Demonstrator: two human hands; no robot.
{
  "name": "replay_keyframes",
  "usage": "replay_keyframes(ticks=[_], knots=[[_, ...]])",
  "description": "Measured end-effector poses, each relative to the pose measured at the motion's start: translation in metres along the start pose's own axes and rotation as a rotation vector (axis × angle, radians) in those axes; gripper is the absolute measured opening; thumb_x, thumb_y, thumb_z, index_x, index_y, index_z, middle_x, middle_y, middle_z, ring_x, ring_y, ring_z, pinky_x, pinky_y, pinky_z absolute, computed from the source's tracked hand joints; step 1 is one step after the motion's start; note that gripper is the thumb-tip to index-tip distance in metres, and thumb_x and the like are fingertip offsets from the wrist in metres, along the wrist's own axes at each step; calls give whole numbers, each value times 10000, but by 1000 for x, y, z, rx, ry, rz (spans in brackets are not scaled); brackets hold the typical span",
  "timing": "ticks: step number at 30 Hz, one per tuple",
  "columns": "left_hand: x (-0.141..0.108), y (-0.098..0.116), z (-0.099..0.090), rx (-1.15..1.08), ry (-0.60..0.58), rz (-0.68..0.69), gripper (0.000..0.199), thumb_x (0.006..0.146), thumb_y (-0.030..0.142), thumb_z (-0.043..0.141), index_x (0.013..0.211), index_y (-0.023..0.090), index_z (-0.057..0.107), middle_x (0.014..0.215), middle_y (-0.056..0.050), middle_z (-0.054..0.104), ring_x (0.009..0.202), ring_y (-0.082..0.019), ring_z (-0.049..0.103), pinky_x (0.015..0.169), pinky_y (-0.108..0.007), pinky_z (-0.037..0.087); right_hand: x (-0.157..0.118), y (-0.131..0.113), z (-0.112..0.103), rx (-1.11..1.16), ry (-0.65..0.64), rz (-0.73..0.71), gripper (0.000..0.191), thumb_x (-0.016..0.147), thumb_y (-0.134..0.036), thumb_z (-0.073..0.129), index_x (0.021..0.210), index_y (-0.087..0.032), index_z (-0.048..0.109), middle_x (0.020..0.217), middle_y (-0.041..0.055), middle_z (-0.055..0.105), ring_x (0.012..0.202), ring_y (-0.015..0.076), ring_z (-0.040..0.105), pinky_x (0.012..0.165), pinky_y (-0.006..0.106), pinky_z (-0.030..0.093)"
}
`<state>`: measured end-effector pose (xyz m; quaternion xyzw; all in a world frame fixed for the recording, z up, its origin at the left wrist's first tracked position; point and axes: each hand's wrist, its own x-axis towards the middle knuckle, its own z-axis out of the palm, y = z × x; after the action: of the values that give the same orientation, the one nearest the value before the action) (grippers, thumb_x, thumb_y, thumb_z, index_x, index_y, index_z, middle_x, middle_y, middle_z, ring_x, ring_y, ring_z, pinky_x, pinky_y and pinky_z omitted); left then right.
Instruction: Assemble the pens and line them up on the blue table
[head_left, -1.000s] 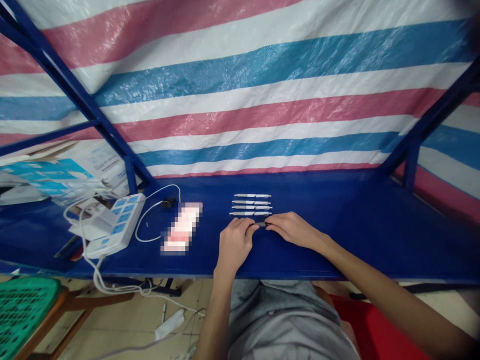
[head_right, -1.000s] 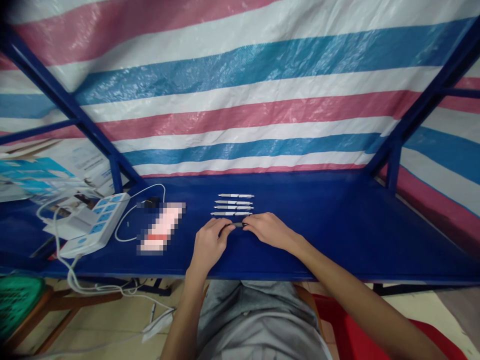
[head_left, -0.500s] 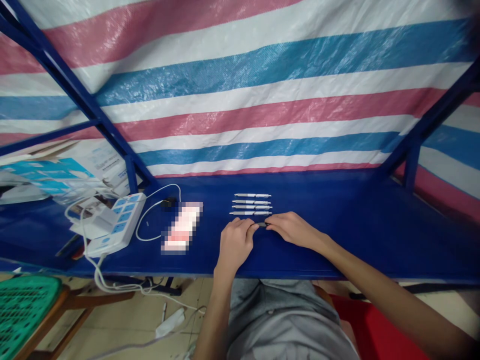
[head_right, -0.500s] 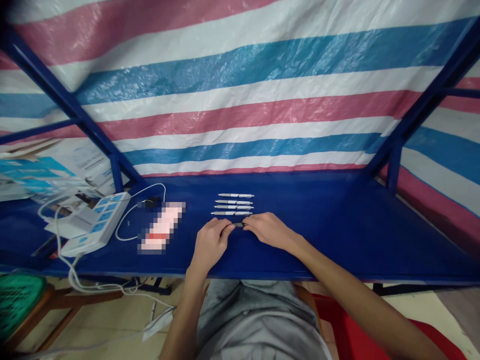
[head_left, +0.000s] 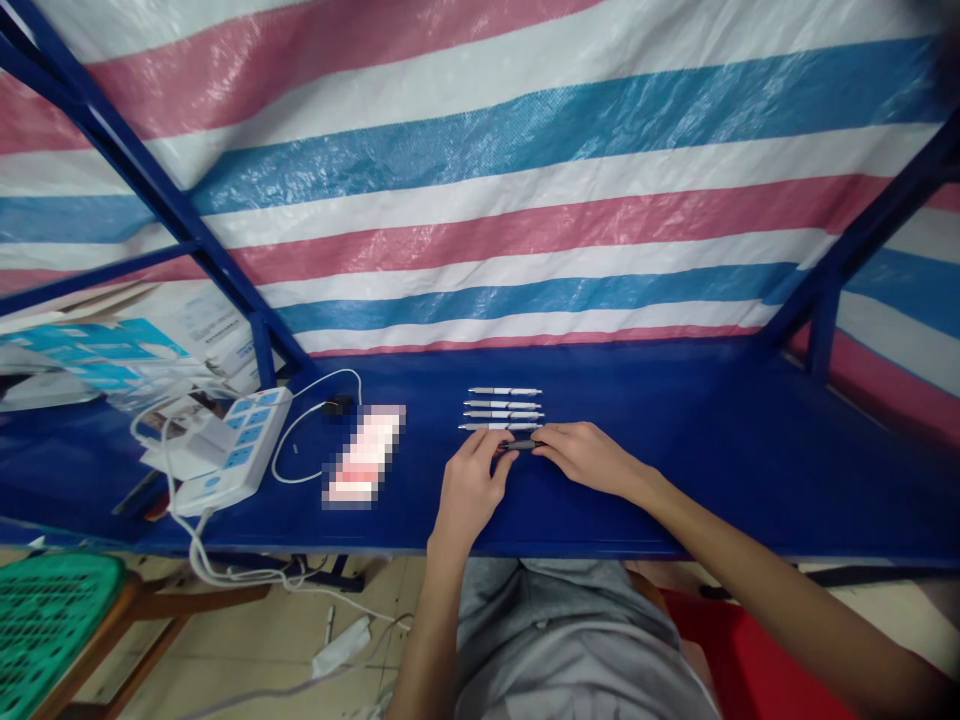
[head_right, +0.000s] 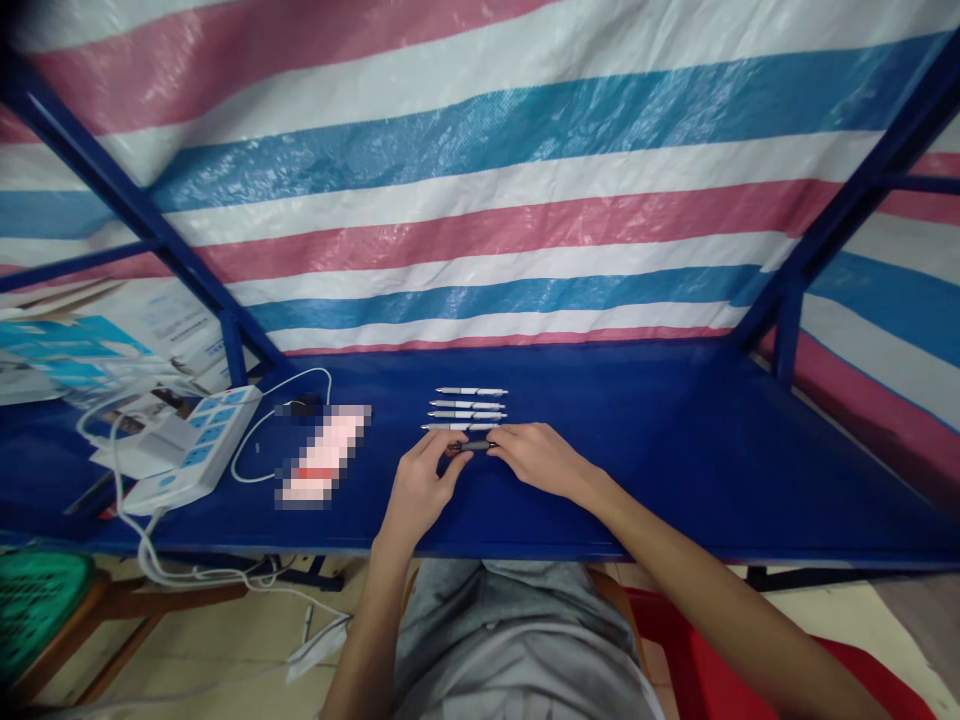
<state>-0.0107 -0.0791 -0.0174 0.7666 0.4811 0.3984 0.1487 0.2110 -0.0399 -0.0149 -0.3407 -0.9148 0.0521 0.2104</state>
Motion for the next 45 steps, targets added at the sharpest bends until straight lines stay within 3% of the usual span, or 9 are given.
replay_keyframes(ticks=[11,15,18,23,36,40,45], knots=[[2,0,0,61,2,-34,175,1029,312,531,982,212,667,961,-26,676,880,-176,665,815,-293,511,0,-2,-2,17,-12,9,196,1065,-255,488,1076,-166,661,970,78,724,843,227,704,732,309,517],[2,1,0,25,32,-50,179,996,332,599,1136,225,628,978,-15,662,849,-163,651,805,-291,517,1,-2,-3,19,-26,15,202,1069,-262,479,1082,-170,659,971,76,723,839,219,701,734,306,519],[1,1,-1,7,11,-40,205,959,267,648,1158,241,608,1017,-11,648,835,-153,644,802,-286,524,1,-3,-3,14,-28,19,198,1068,-258,479,1075,-168,655,964,74,720,828,222,699,716,307,513],[1,1,-2,19,-15,-23,97,983,189,575,1044,238,631,1039,-13,647,883,-156,644,836,-285,519,1,-3,-3,4,-31,16,201,1070,-265,475,1071,-167,650,947,71,716,832,223,698,723,304,508],[1,1,0,61,8,-40,166,1018,340,553,1059,228,668,1003,-28,689,871,-176,675,799,-292,522,0,-2,-3,0,-29,17,233,1080,-285,449,1070,-174,653,949,74,715,826,215,691,716,299,504],[1,1,-1,29,-8,-32,150,976,278,621,1119,237,637,1032,-19,685,838,-161,662,785,-284,521,1,-3,-2,14,-40,22,214,1075,-275,462,1067,-171,649,966,76,715,851,219,693,741,305,505],[1,1,-1,29,-26,-27,63,966,212,620,1012,243,649,983,4,659,817,-148,649,775,-272,508,0,-4,-4,-8,-53,30,204,1074,-264,463,1049,-175,645,943,70,712,839,215,691,727,298,495]])
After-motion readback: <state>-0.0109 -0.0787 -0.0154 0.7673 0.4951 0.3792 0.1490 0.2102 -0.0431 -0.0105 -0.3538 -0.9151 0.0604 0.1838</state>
